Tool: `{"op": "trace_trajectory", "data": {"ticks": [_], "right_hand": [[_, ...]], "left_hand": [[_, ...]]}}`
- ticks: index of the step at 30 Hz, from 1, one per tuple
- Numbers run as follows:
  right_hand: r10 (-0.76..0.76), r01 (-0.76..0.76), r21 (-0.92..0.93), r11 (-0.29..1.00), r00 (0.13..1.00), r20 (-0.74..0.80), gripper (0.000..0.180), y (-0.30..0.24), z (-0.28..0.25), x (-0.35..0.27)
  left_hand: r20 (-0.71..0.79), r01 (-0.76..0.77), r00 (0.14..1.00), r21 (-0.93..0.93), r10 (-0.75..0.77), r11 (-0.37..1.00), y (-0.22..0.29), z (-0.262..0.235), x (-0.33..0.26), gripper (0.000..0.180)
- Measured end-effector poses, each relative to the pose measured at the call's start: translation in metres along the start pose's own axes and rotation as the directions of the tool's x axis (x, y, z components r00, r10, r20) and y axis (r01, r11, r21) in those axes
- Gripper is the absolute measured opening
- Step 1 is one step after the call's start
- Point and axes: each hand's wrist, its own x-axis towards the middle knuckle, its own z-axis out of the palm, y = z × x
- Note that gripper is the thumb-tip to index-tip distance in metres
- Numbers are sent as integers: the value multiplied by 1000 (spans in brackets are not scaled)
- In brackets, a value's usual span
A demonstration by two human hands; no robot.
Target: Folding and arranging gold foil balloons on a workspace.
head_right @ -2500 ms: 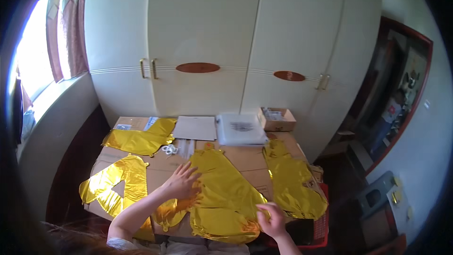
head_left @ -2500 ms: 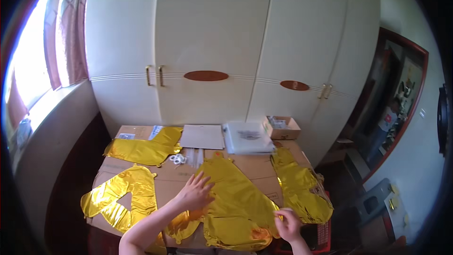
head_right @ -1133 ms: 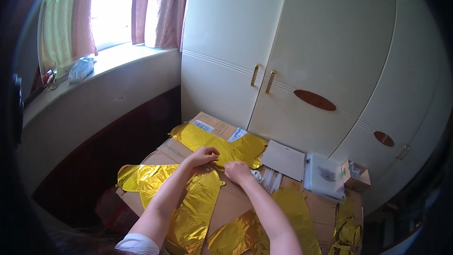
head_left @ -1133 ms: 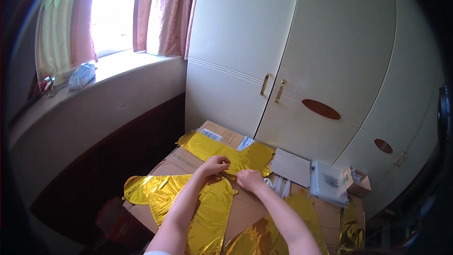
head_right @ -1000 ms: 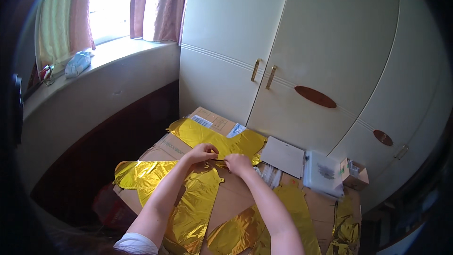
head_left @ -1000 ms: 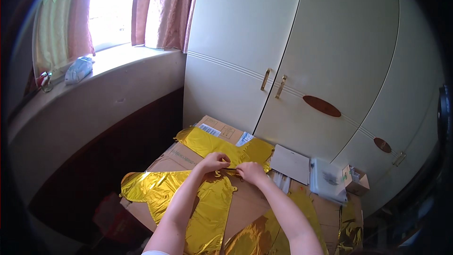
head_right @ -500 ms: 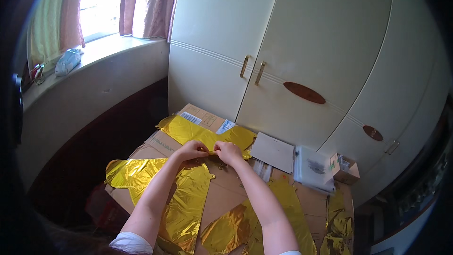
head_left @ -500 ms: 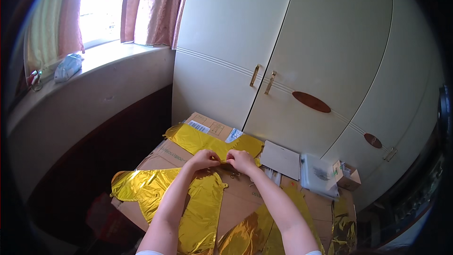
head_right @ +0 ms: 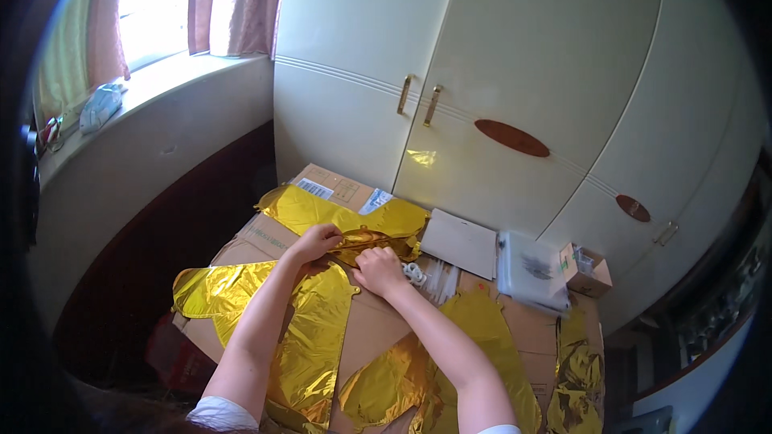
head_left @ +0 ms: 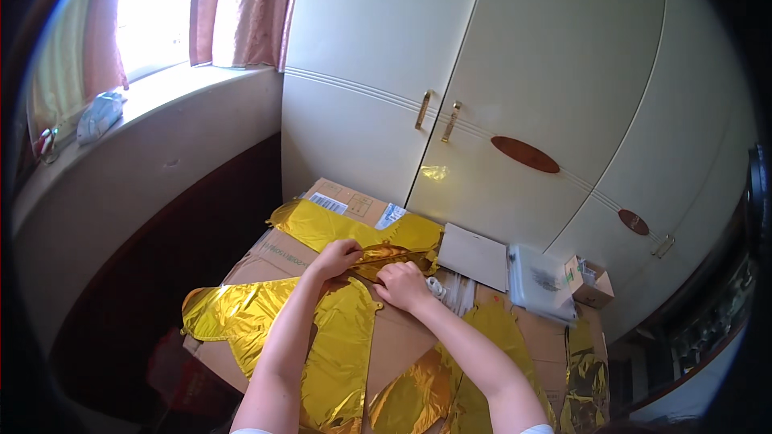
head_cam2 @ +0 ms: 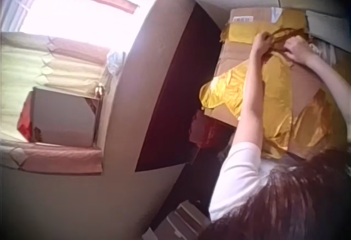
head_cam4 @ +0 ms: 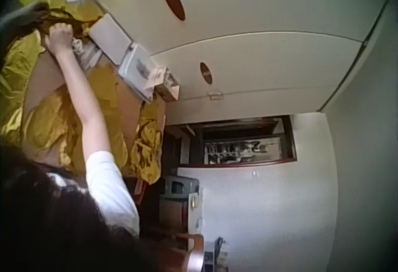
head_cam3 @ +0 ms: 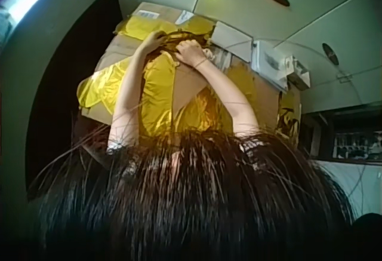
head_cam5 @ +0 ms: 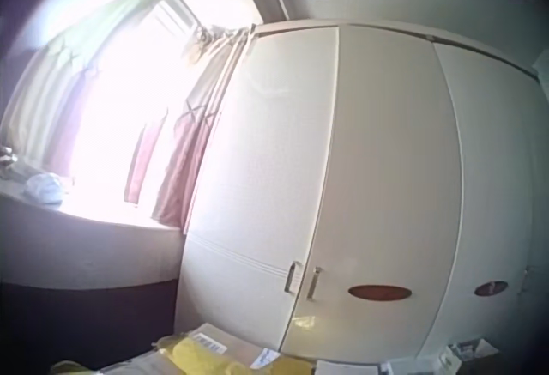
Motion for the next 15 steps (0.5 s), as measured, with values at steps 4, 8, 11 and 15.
{"op": "trace_trajectory", "data": {"ticks": [4, 8, 11, 15], "right_hand": [[52, -53, 42, 998, 998, 27, 15, 5, 12, -3], [126, -129, 22, 991, 986, 110, 16, 6, 12, -3], [262, -282, 174, 944, 957, 128, 16, -3, -8, 6], [404, -378, 165, 911, 898, -172, 20, 18, -11, 4]], "left_hand": [[-3, 3, 1000, 4, -3, 1000, 3, 1, 1, 21], [-32, 9, 999, 7, -9, 1000, 2, 3, 0, 20], [-54, 18, 998, 8, -18, 1000, 3, 0, -1, 20], [-55, 22, 998, -2, -22, 1000, 9, 1, -2, 19]]}}
